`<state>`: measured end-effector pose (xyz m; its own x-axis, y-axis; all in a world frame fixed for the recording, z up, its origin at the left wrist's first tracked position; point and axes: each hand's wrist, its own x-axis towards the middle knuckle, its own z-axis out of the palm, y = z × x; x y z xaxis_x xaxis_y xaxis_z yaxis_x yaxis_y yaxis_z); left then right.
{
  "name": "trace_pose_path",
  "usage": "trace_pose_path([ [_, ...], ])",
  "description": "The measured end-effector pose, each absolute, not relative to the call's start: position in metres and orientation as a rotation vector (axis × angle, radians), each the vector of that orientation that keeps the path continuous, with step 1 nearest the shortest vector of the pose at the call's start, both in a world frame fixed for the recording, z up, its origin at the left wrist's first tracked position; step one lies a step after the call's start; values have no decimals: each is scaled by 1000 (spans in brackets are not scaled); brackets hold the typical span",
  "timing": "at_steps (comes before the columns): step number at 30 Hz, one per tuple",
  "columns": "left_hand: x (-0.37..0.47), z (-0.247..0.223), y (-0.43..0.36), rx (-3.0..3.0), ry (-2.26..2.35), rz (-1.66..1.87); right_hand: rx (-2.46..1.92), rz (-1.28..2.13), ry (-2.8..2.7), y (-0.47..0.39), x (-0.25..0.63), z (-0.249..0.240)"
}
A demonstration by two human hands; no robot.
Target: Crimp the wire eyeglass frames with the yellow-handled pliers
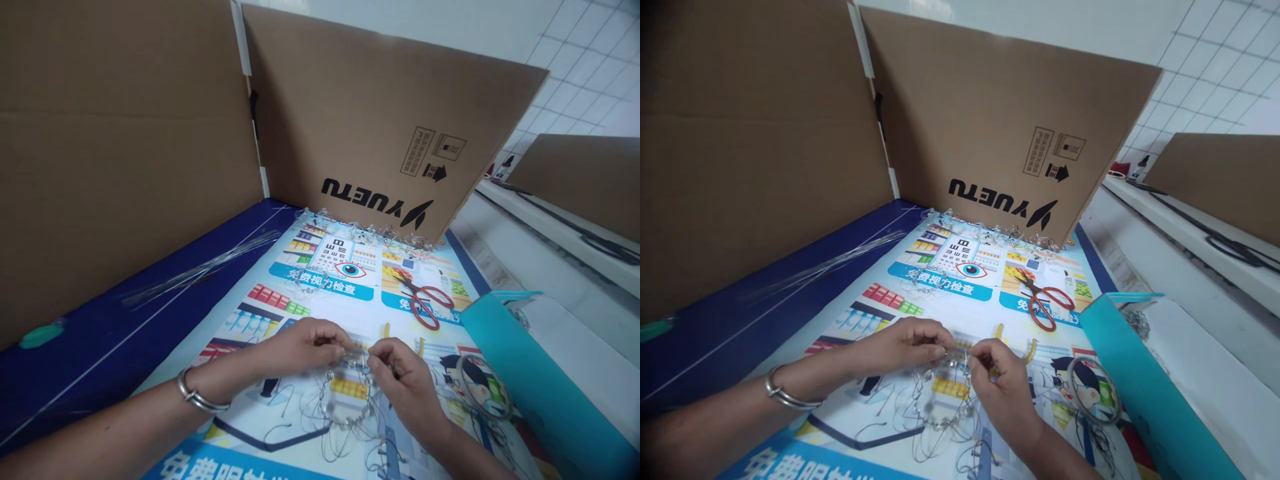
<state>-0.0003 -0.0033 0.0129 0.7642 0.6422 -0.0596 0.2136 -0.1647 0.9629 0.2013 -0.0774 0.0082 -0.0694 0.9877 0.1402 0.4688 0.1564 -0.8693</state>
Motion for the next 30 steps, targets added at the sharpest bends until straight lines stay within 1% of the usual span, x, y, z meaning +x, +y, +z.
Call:
trace_pose_path([
  [8,1,12,-5,1889,731,461,-1423,863,-1652,-79,204,4],
  [18,7,12,-9,2022,783,470,-1429,757,-1707,-77,200,6],
  [24,7,8,-9,2019,847,496,-1447,750,-1735,-76,199,9],
  [30,5,6,-7,2005,852,503,-1233,663,-2019,-68,208,24],
])
